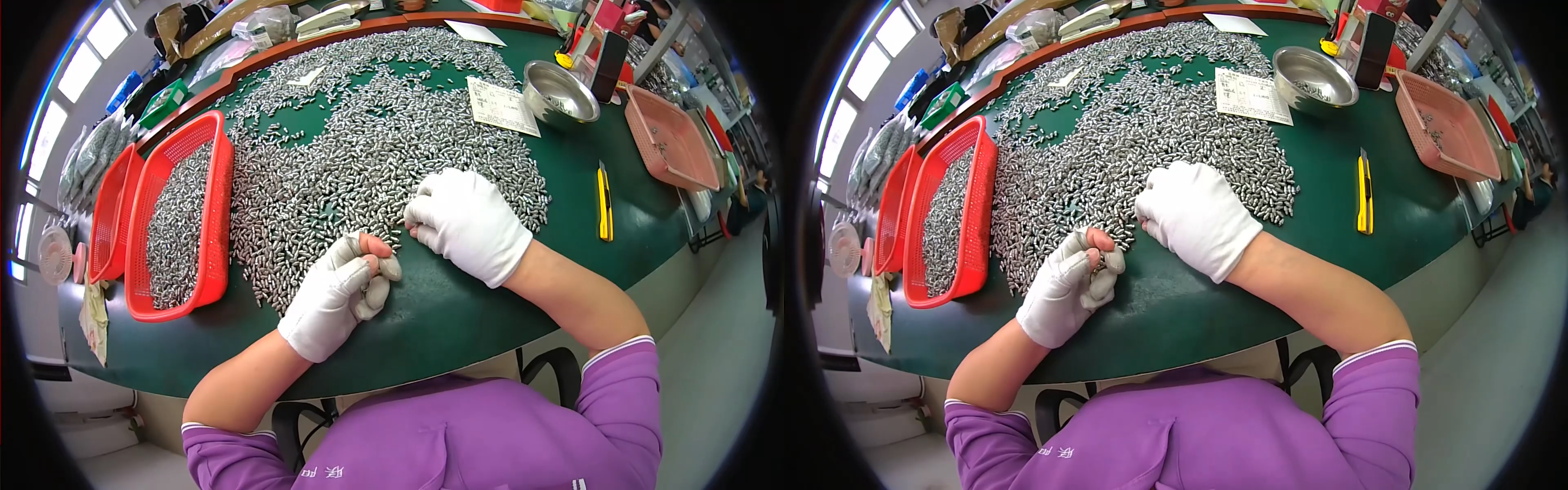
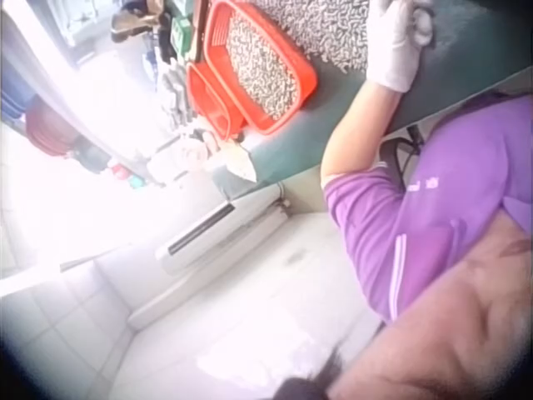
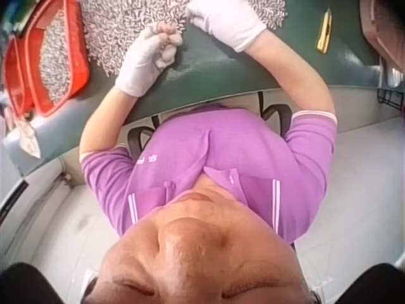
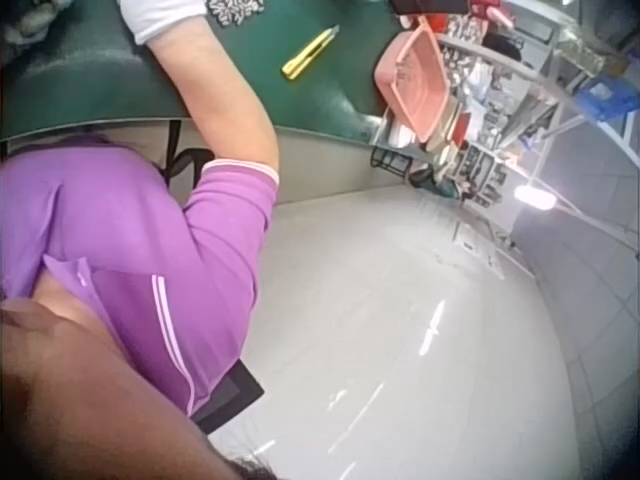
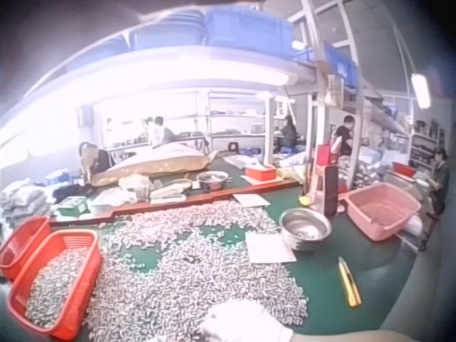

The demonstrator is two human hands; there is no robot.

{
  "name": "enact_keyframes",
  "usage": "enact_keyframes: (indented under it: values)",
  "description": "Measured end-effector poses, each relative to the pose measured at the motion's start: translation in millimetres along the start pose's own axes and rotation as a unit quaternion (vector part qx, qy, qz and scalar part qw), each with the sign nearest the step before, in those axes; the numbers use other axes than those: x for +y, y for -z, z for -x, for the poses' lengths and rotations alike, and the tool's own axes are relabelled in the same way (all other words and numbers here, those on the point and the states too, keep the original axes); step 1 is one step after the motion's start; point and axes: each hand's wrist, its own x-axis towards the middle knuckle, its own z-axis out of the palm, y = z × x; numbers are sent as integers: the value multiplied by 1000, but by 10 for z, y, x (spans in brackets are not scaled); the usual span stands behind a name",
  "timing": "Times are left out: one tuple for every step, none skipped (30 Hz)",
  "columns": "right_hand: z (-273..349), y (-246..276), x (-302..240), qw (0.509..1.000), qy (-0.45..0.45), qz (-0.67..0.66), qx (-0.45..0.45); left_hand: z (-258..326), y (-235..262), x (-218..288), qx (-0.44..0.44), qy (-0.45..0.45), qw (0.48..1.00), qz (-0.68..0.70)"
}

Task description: Inspecting and sorting small metal components on an industrial workbench.

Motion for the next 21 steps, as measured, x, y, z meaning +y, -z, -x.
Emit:
enact_keyframes:
  values:
    - [-5, 10, -12, 1000, -6, -7, 4, -4, 10, -3, -8, -4, 1000, -7]
    - [-14, 25, -22, 1000, -5, -7, 4, -1, 5, -3, -7, -4, 1000, -8]
    - [-24, 42, -35, 994, -10, -107, 2, 2, -8, -4, 6, 0, 1000, -15]
    - [-29, 54, -38, 979, -15, -205, -1, 0, -25, -4, 19, 5, 1000, -22]
    - [-24, 48, -39, 964, -12, -264, 0, -4, -47, 5, 19, 4, 1000, -22]
    - [-22, 63, -60, 964, -11, -264, 0, -10, -71, 20, 21, 12, 999, -32]
    - [-23, 88, -100, 946, -31, -321, -15, -9, -80, 29, 23, 21, 999, -42]
    - [-19, 98, -129, 924, -51, -377, -30, -4, -67, 13, 29, 24, 999, -40]
    - [-12, 92, -143, 912, -68, -402, -46, 2, -61, 10, 29, 24, 998, -40]
    - [-18, 98, -152, 912, -68, -402, -46, 6, -55, 8, 31, 22, 998, -46]
    - [-29, 112, -167, 902, -82, -420, -61, 8, -53, 7, 33, 20, 998, -52]
    - [-34, 119, -176, 891, -97, -437, -76, 10, -55, 9, 33, 20, 998, -52]
    - [-25, 105, -165, 891, -97, -437, -75, 10, -66, 14, 32, 18, 998, -49]
    - [-12, 75, -144, 904, -76, -420, -35, 8, -74, 17, 32, 16, 998, -46]
    - [-1, 52, -126, 914, -55, -402, 6, 5, -75, 13, 31, 16, 998, -46]
    - [-8, 34, -96, 931, -45, -362, 25, 5, -62, 5, 26, 10, 999, -46]
    - [-24, 28, -62, 945, -34, -322, 45, 5, -55, 0, 20, 4, 999, -45]
    - [-41, 37, -41, 958, -24, -278, 62, 6, -58, 2, 20, 4, 999, -45]
    - [-45, 37, -20, 958, -24, -278, 62, 10, -61, 8, 23, 4, 999, -47]
    - [-42, 34, 2, 972, -7, -225, 70, 11, -62, 10, 26, 4, 999, -48]
    - [-38, 26, 15, 982, 11, -170, 77, 10, -55, 9, 26, 4, 999, -48]
